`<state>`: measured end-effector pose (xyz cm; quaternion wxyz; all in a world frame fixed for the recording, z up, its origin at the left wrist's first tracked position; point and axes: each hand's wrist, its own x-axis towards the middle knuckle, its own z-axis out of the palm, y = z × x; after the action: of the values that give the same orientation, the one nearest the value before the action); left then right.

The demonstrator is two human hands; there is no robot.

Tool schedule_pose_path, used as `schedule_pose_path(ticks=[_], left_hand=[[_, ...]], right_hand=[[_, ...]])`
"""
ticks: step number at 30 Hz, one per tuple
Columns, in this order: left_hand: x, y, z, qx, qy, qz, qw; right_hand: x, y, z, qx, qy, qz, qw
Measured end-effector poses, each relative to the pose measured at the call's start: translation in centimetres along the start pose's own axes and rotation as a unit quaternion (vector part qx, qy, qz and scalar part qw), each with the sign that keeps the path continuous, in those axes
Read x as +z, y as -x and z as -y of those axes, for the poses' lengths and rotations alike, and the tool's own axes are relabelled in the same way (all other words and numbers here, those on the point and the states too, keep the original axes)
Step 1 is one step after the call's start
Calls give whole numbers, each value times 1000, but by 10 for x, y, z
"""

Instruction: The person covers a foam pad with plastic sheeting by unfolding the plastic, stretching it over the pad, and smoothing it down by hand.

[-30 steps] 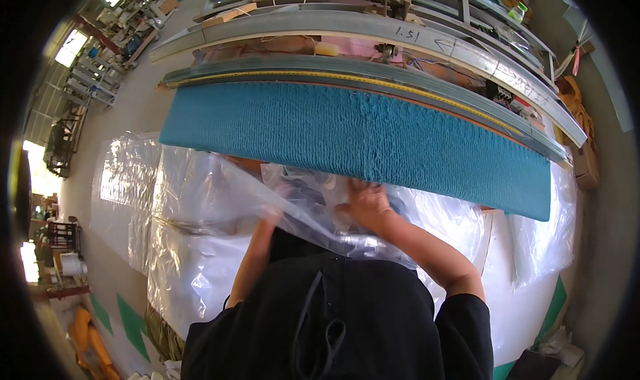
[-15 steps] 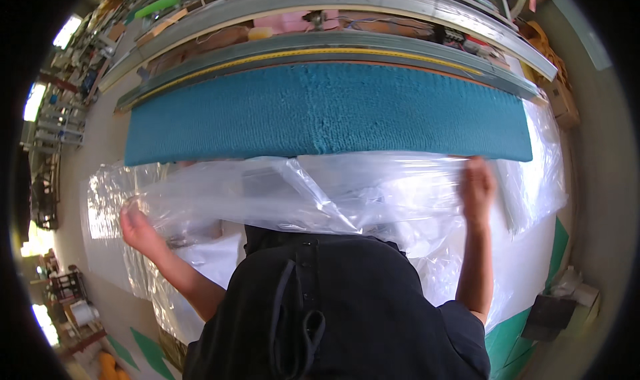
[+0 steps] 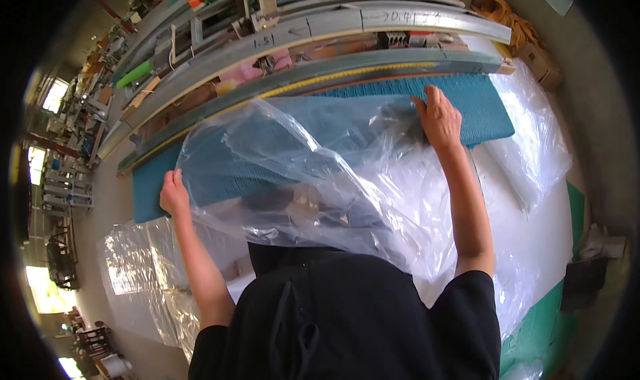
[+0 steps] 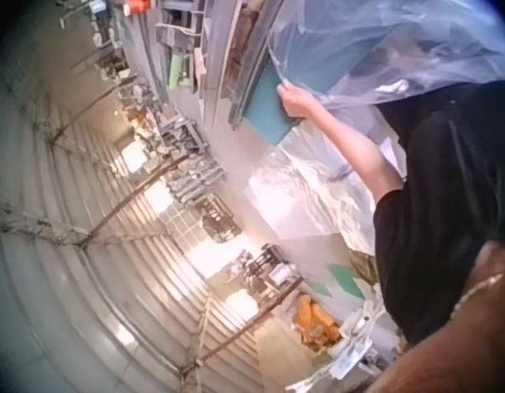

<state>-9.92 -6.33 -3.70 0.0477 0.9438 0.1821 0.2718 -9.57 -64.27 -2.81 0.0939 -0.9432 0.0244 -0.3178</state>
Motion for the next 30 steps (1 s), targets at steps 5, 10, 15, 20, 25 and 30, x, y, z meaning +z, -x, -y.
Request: schedule_pose_path(ticks=[5,10,15,20,25,30], left_hand=[[0,-3,-4,-3,32,10,999],[14,1,16,8,224,-127,966],[-37,46,28,-155,514,-123,835],[2,86,23,10,622,12,783],[-11,125,16,-40,632,112,766],[-48,143,21,-222,738,-46,636]], right_hand=[[-2,-2,0,-6,-14,10,1000],[-21,33,3,41,-156,-21,987],[-99,130,-75,268,-527,301,748],[-15,153,-85,52,20,368,928],[130,190,-59,120,-393,159,898],[201,207,-60,-45,-279,425,860]])
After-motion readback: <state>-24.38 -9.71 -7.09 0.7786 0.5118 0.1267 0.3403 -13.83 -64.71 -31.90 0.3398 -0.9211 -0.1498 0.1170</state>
